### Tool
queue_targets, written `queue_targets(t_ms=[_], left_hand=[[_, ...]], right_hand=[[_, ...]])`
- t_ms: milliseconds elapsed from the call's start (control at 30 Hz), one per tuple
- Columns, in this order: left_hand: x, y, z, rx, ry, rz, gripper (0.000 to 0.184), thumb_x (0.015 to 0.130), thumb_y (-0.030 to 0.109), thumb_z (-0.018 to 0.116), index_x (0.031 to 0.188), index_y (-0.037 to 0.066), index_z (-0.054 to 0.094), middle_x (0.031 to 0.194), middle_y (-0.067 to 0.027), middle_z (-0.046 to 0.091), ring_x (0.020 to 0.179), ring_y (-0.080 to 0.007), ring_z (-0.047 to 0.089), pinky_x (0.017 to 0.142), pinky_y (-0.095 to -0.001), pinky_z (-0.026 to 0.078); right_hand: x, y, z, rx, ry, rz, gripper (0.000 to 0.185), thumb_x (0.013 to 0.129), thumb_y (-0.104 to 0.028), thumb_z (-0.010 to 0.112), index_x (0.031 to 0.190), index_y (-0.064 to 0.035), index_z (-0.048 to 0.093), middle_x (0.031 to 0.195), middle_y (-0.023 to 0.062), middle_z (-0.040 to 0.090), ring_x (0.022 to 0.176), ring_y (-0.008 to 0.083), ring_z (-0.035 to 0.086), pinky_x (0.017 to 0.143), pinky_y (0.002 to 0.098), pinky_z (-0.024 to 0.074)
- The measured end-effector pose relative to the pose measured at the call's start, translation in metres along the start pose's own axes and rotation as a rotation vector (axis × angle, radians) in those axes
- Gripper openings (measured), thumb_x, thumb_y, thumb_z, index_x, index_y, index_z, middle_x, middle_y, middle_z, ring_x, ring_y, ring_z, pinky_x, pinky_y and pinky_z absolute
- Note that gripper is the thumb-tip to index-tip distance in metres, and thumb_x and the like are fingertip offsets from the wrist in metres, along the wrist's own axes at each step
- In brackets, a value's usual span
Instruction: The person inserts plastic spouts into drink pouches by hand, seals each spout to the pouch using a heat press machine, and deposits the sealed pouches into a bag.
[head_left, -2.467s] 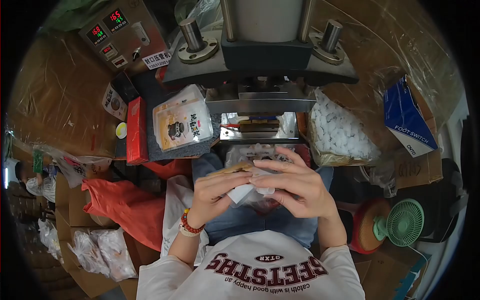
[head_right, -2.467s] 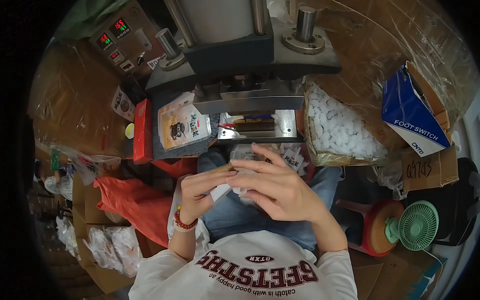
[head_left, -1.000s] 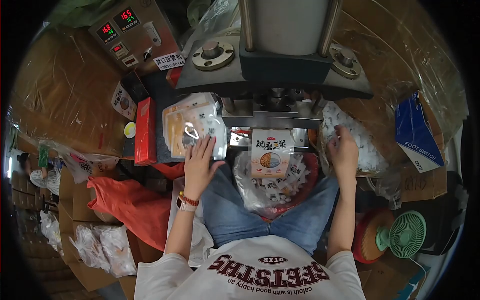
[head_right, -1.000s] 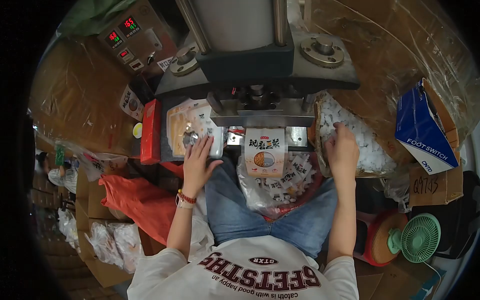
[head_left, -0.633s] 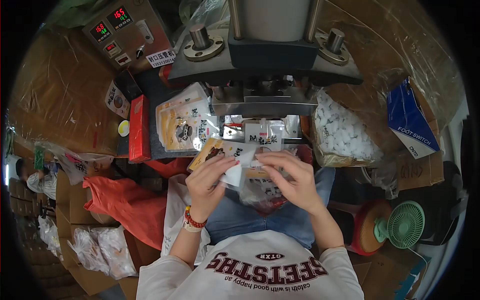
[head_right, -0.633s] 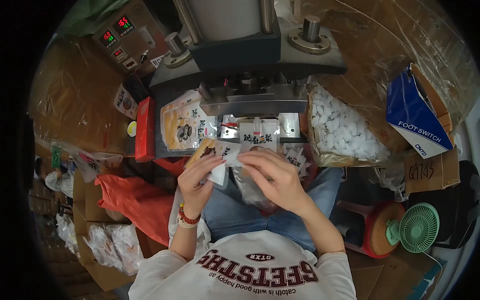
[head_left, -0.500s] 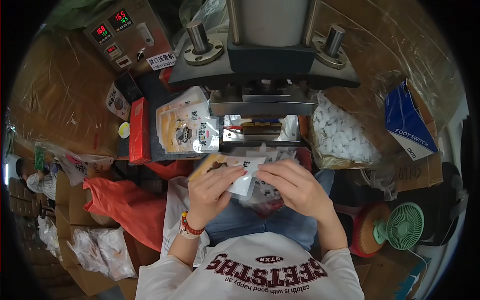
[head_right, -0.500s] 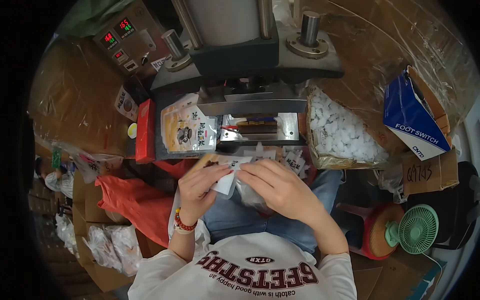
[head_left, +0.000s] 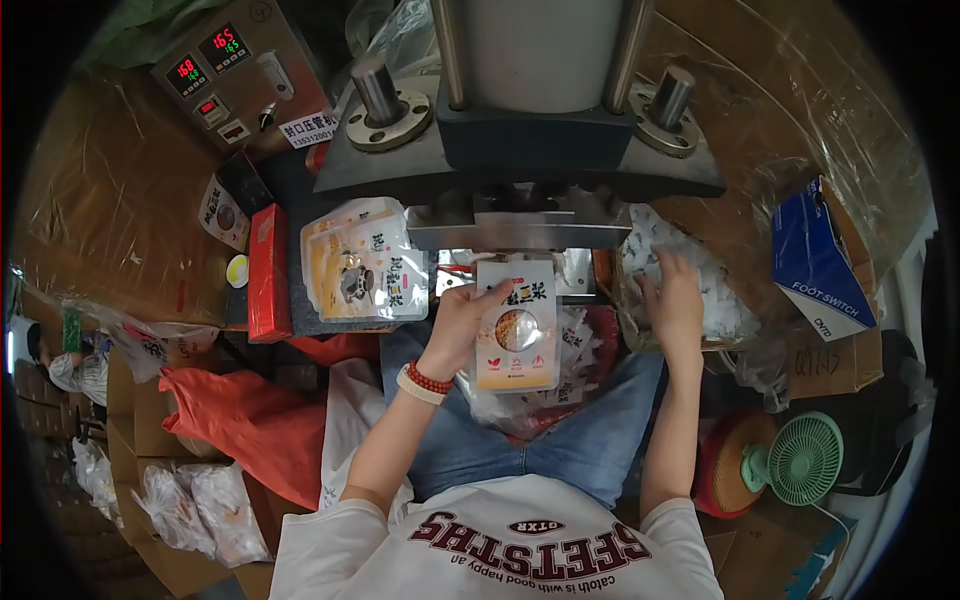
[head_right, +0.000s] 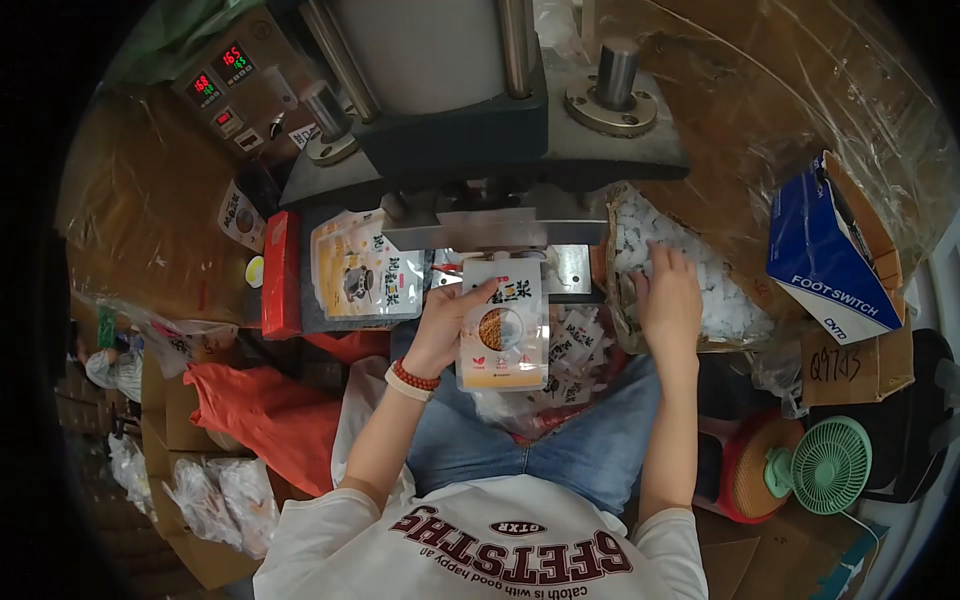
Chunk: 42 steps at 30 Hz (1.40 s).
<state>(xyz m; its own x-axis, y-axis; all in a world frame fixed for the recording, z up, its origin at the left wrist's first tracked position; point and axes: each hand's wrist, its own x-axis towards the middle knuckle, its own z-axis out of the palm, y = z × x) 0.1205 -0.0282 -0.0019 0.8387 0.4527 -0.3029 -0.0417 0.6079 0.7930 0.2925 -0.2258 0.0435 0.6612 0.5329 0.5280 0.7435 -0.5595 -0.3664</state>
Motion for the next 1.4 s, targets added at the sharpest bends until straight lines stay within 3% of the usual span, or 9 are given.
queue_targets(t_ms=[167,233,333,400,467,500,667,1100,1400], left_hand=[[0.000,0.001,-0.008,0.072,0.054,-0.006,0.024,0.087,0.017,0.069,0.097,-0.005,0.066,0.088,-0.0089,0.070,0.075,-0.0117,0.065,0.066,-0.0239,0.051],[-0.009,0.014,-0.019,0.606,0.116,0.223,0.034,0.087,0.022,0.069,0.109,-0.003,0.063,0.088,-0.0065,0.070,0.072,-0.0103,0.064,0.062,-0.0226,0.050],[-0.046,0.040,-0.032,1.893,0.735,0.805,0.080,0.077,0.040,0.075,0.140,0.007,0.040,0.135,-0.0135,0.051,0.122,-0.0269,0.052,0.101,-0.0554,0.032],[-0.056,0.028,-0.067,1.905,0.719,0.694,0.085,0.075,0.044,0.073,0.143,0.011,0.036,0.148,-0.0118,0.035,0.138,-0.0272,0.031,0.105,-0.0669,0.010],[-0.064,0.015,-0.105,1.952,0.339,0.597,0.070,0.079,0.029,0.072,0.140,0.013,0.041,0.145,-0.0086,0.041,0.134,-0.0247,0.039,0.109,-0.0625,0.015],[-0.072,0.020,-0.108,1.901,0.324,0.708,0.051,0.076,0.007,0.066,0.126,0.010,0.057,0.131,-0.0068,0.056,0.122,-0.0256,0.052,0.109,-0.0520,0.029],[-0.090,0.025,-0.062,1.226,0.348,0.722,0.034,0.068,-0.009,0.054,0.096,0.002,0.070,0.098,-0.0098,0.070,0.097,-0.0275,0.066,0.091,-0.0362,0.050],[-0.116,0.037,0.005,1.448,0.123,1.086,0.039,0.062,-0.008,0.059,0.098,0.005,0.068,0.100,-0.0071,0.070,0.097,-0.0271,0.066,0.081,-0.0352,0.053],[-0.100,0.030,0.009,1.344,0.104,1.004,0.041,0.061,-0.007,0.061,0.100,0.006,0.068,0.099,-0.0076,0.069,0.092,-0.0260,0.067,0.079,-0.0336,0.054]], right_hand=[[-0.007,0.024,0.036,-0.131,-0.185,-0.004,0.031,0.078,0.001,0.057,0.110,-0.0022,0.059,0.102,0.0170,0.062,0.098,0.0366,0.055,0.082,0.0439,0.0466],[-0.003,0.019,0.032,-0.128,-0.214,-0.010,0.032,0.077,0.003,0.057,0.109,-0.0004,0.059,0.101,0.0181,0.063,0.097,0.0370,0.055,0.082,0.0438,0.0469],[-0.003,0.017,0.026,-0.106,-0.222,0.072,0.034,0.080,0.004,0.056,0.114,-0.0005,0.057,0.101,0.0182,0.063,0.095,0.0337,0.058,0.082,0.0405,0.0477],[-0.001,0.011,0.020,-0.077,-0.201,0.136,0.035,0.085,0.003,0.055,0.119,-0.0024,0.056,0.103,0.0173,0.063,0.095,0.0300,0.060,0.082,0.0373,0.0483],[0.000,-0.006,0.005,0.513,-0.016,0.199,0.039,0.088,0.004,0.056,0.126,-0.0005,0.052,0.106,0.0139,0.062,0.095,0.0184,0.061,0.084,0.0296,0.0479],[-0.002,-0.018,-0.004,0.516,-0.011,0.204,0.039,0.088,0.004,0.056,0.126,-0.0005,0.052,0.106,0.0139,0.062,0.095,0.0184,0.061,0.084,0.0296,0.0479],[-0.033,-0.079,-0.016,1.393,-0.170,-0.123,0.043,0.082,0.010,0.064,0.123,0.0058,0.052,0.111,0.0145,0.057,0.099,0.0206,0.061,0.088,0.0307,0.0493],[-0.033,-0.102,-0.029,0.618,-0.368,-0.592,0.040,0.078,0.004,0.068,0.116,0.0031,0.057,0.107,0.0124,0.066,0.087,0.0278,0.060,0.073,0.0326,0.0507],[-0.031,-0.081,-0.016,0.796,-0.337,-0.481,0.033,0.075,0.003,0.068,0.107,0.0019,0.062,0.102,0.0142,0.063,0.092,0.0293,0.060,0.078,0.0365,0.0511]])
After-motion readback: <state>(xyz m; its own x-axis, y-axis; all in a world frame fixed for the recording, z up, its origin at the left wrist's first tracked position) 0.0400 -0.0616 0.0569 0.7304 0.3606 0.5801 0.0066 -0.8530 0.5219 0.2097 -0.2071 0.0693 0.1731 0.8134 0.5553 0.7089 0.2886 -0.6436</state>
